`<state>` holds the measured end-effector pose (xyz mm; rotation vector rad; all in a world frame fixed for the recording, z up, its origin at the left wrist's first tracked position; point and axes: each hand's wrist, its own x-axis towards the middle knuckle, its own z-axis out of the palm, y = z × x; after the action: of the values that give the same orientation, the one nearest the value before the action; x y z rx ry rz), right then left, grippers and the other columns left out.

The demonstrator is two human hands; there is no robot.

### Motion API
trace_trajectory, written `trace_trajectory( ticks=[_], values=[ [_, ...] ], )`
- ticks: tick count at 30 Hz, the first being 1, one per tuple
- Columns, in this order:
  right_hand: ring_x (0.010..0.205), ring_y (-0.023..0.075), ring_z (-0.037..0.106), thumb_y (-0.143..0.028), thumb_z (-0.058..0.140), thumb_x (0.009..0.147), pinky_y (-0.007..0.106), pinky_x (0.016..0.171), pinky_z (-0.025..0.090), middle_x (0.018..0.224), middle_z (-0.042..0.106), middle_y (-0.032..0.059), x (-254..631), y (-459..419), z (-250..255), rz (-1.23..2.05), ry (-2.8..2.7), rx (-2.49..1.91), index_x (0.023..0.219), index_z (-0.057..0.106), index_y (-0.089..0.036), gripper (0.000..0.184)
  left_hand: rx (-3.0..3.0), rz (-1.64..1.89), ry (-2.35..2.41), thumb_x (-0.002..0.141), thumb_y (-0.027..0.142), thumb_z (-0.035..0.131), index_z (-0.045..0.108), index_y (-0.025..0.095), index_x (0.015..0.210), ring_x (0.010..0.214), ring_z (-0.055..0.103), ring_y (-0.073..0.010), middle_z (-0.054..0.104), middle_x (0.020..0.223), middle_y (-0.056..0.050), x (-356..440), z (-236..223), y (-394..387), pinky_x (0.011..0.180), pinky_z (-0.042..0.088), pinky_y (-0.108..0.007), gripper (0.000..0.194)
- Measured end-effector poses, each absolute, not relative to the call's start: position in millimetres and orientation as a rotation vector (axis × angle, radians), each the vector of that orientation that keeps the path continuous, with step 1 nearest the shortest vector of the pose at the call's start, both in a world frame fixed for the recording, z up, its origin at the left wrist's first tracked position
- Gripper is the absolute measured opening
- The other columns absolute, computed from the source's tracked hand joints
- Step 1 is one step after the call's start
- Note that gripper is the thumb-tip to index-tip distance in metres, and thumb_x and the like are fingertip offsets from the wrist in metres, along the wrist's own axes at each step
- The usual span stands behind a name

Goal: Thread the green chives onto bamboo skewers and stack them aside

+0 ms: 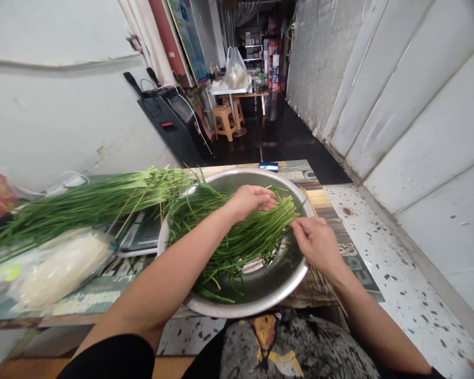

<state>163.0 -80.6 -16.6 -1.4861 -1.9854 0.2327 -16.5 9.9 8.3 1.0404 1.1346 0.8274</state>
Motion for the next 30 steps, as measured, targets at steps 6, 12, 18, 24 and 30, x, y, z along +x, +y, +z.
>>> trace_trajectory(
  ticks=[6,12,18,24,30],
  values=[
    [0.063,0.0162,0.051,-0.027,0.043,0.088,0.027,0.064,0.033,0.058,0.059,0.0022,163.5,-81.0,-17.8,0.231,-1.977,-1.486,0.065,0.060,-0.019,0.030,0.995,0.916,1.115,0.078,0.005,0.060,0.065,0.006,0.084,0.060,0.065,-0.0108,0.070,0.072,-0.009,-10.4,14.1,3.5,0.063,0.051,-0.024,0.007],
    [0.063,0.0159,0.051,-0.026,0.043,0.088,0.027,0.065,0.034,0.059,0.060,0.0019,163.0,-81.8,-17.7,0.236,-1.965,-1.469,0.065,0.060,-0.019,0.029,0.915,0.925,1.130,0.076,0.004,0.063,0.063,0.005,0.081,0.058,0.064,-0.0112,0.069,0.070,-0.010,-8.5,17.4,1.6,0.062,0.051,-0.025,0.005],
    [0.062,0.0156,0.050,-0.027,0.043,0.088,0.026,0.066,0.034,0.057,0.058,0.0011,163.3,-81.3,-17.4,0.229,-1.965,-1.453,0.064,0.059,-0.019,0.030,0.914,0.918,1.083,0.074,0.004,0.065,0.064,0.005,0.079,0.059,0.064,-0.0112,0.069,0.070,-0.009,-7.9,17.9,-0.1,0.062,0.051,-0.025,0.005],
    [0.062,0.0154,0.050,-0.027,0.043,0.088,0.026,0.064,0.033,0.057,0.058,0.0010,163.9,-82.3,-16.6,0.230,-1.962,-1.450,0.064,0.059,-0.019,0.030,0.895,0.915,1.075,0.077,0.004,0.060,0.063,0.005,0.080,0.059,0.064,-0.0105,0.069,0.069,-0.009,-7.6,19.4,-0.7,0.062,0.050,-0.024,0.005],
    [0.061,0.0152,0.049,-0.027,0.043,0.088,0.027,0.065,0.034,0.056,0.057,0.0006,162.9,-82.0,-16.7,0.216,-1.956,-1.454,0.062,0.058,-0.020,0.031,0.892,0.920,1.073,0.075,0.004,0.063,0.064,0.005,0.078,0.059,0.063,-0.0107,0.068,0.069,-0.009,-6.8,18.0,-0.8,0.062,0.050,-0.024,0.003]
  ],
)
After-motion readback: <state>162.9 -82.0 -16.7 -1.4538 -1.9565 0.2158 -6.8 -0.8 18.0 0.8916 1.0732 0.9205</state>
